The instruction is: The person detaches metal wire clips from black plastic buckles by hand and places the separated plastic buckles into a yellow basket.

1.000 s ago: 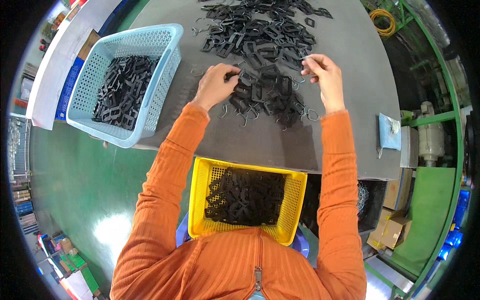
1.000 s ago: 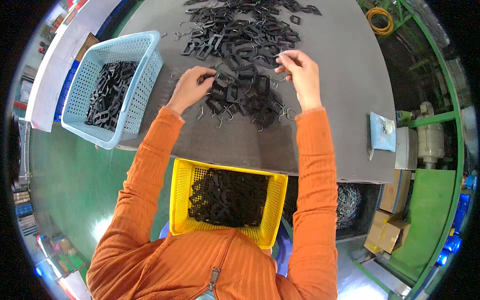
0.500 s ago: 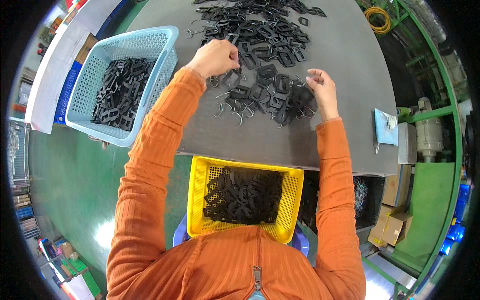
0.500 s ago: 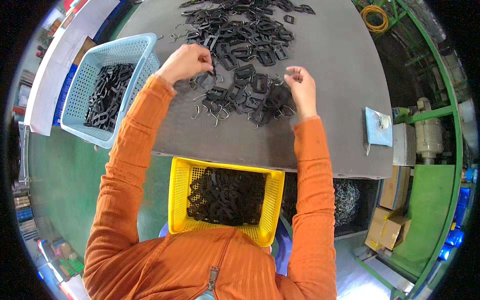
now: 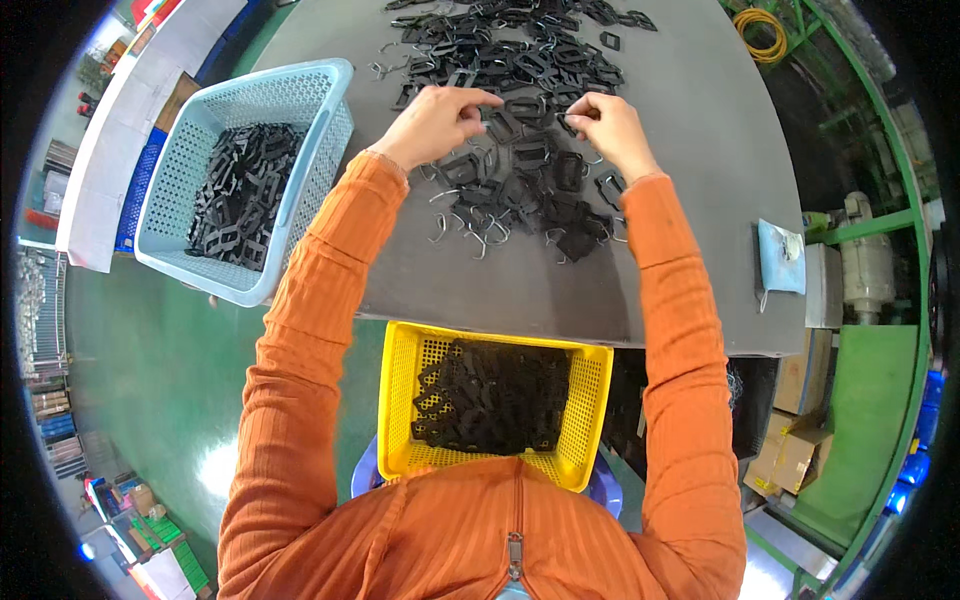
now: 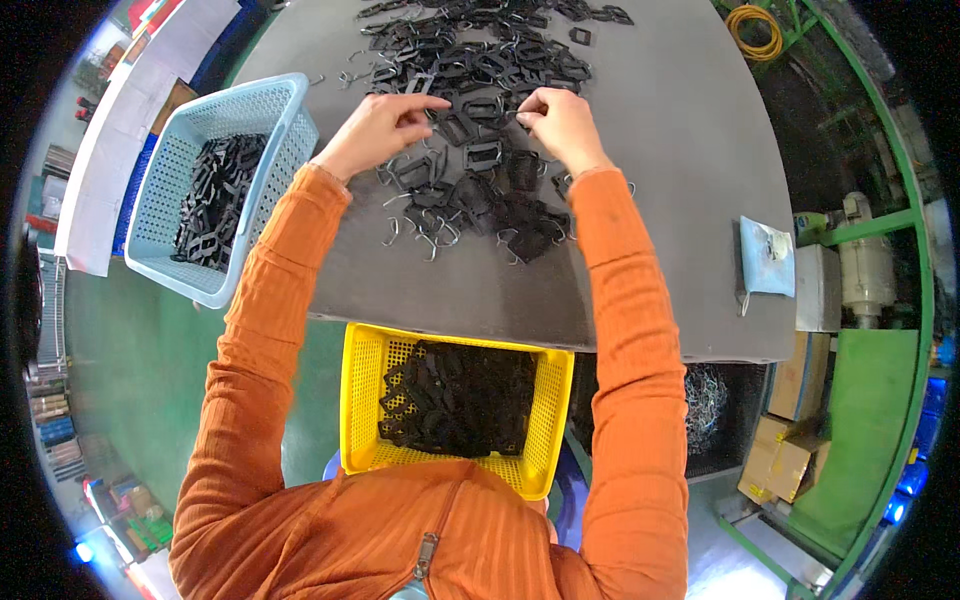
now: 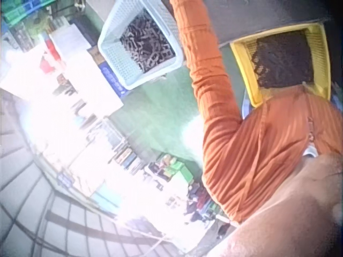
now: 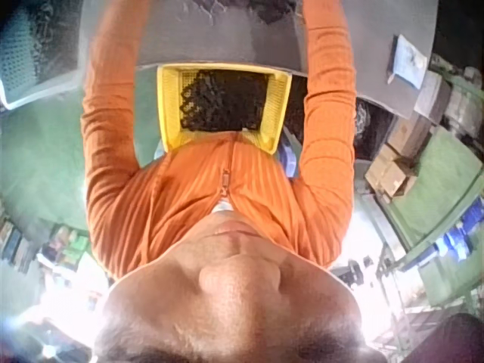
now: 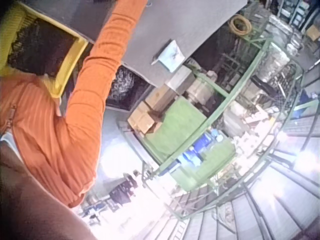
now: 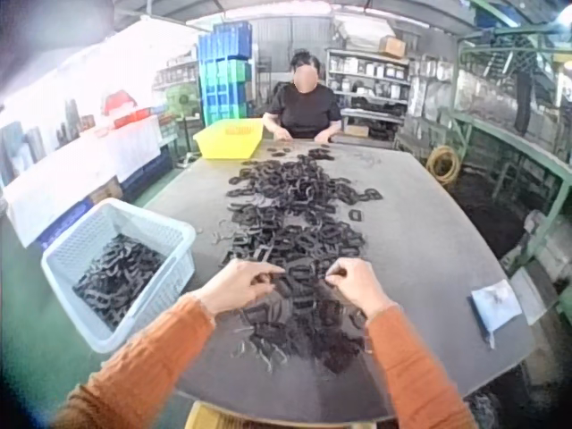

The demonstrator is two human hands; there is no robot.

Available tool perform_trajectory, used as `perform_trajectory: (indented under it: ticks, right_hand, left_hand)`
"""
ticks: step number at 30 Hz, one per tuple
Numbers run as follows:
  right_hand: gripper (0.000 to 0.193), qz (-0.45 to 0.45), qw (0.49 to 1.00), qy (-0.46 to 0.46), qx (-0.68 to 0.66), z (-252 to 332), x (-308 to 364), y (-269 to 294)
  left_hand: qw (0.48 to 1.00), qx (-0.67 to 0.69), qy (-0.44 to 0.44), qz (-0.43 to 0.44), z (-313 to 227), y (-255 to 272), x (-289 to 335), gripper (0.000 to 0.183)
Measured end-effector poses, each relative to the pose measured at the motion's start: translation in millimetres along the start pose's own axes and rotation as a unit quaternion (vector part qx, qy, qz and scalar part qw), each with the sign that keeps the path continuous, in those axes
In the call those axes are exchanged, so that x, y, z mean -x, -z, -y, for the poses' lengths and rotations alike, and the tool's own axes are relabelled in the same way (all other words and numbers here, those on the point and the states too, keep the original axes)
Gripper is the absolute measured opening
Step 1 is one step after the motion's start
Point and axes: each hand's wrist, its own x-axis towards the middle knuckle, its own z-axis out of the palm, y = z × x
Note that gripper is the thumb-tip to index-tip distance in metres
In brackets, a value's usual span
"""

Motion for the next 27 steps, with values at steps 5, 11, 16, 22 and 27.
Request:
perform_trajectory:
  ticks: [5, 11, 16, 22, 27]
  right_hand:
    - [0.024, -0.019, 0.983, -0.087, -0.16, 0, 28, 56]
    - [0.029, -0.083, 0.971, -0.034, 0.221, -36, 61, 50]
    - [0.019, -0.06, 0.997, 0.008, 0.045, -19, 72, 23]
    - [0.017, -0.042, 0.978, 0.027, -0.204, 6, 67, 17]
    - [0.015, -0.04, 0.983, -0.021, -0.178, 41, 63, 16]
  left_hand:
    - [0.981, -0.111, -0.096, -0.128, 2, -22, -8, 0.019]
    - [0.991, -0.114, -0.059, -0.033, -40, -106, -24, 0.019]
    - [0.987, -0.155, -0.034, -0.024, -39, -110, -34, 0.015]
    - [0.916, 0.391, 0.041, -0.083, -33, -89, -25, 0.017]
    - [0.849, 0.517, 0.077, -0.073, -38, -88, -18, 0.018]
